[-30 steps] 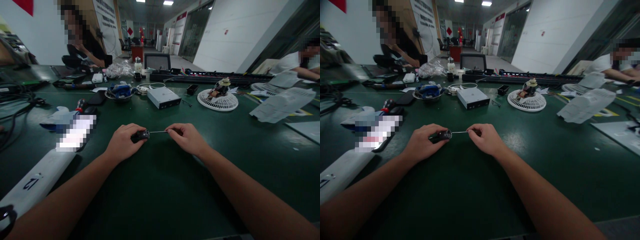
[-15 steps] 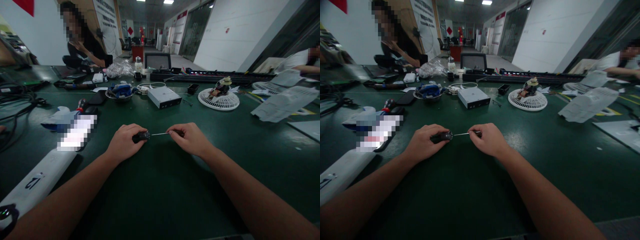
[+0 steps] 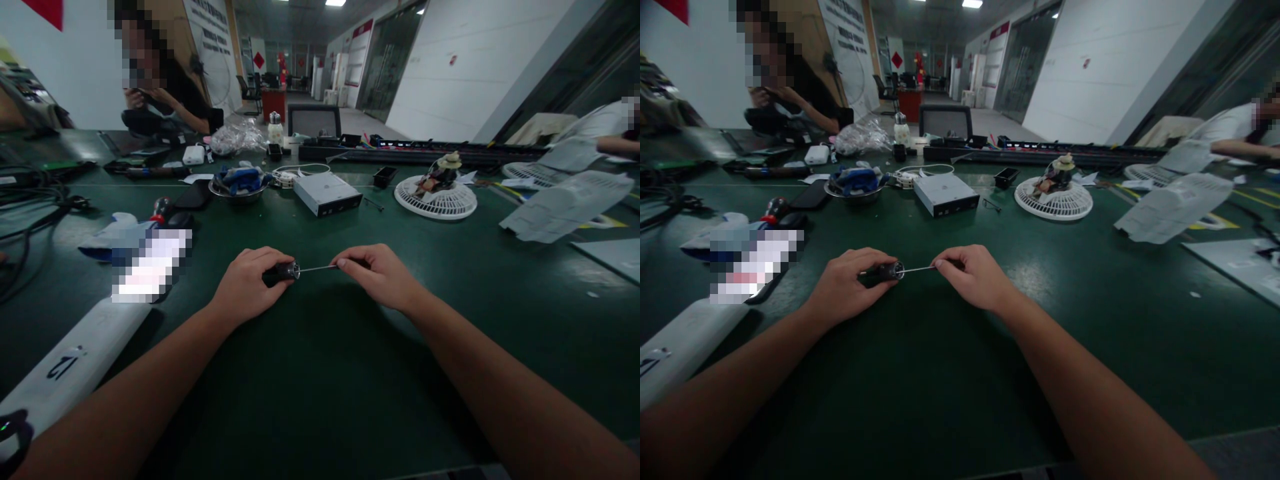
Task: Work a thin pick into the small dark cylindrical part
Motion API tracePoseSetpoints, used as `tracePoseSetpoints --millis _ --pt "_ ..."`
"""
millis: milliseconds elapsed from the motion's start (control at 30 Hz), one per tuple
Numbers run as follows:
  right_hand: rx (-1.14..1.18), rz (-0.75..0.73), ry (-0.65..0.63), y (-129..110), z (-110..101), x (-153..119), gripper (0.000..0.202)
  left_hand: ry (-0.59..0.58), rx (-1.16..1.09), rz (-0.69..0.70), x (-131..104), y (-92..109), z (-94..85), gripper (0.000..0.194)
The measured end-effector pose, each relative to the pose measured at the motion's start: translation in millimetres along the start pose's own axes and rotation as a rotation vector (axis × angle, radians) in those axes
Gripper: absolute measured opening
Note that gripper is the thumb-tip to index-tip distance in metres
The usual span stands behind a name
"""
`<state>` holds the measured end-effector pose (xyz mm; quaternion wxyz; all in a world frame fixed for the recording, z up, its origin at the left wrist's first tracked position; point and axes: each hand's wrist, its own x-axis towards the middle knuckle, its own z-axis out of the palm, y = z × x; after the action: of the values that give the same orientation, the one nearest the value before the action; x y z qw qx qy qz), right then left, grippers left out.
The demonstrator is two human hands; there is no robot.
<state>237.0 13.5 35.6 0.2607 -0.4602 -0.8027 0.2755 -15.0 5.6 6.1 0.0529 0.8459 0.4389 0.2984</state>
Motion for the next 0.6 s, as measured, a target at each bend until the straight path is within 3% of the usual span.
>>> tracePoseSetpoints --millis 100,267,433,600 --pt "-0.019 0.034 0.031 -0.3 -0.4 0.6 0.033 -0.007 0.003 0.018 0.1 0.2 0.1 0.025" --pt "-0.024 0.047 -0.046 2.0 -1.4 1.1 0.031 -0.004 0.000 0.021 0.4 1.0 -0.4 0.026" --pt "-0.047 0.079 -0.001 2.6 -0.8 2.2 0.032 -0.007 0.002 0.021 0.7 1.6 0.0 0.025" --pt "-0.016 0.050 -0.072 -1.1 0.9 2.0 0.031 0.007 -0.004 0.036 0.7 1.2 1.1 0.026"
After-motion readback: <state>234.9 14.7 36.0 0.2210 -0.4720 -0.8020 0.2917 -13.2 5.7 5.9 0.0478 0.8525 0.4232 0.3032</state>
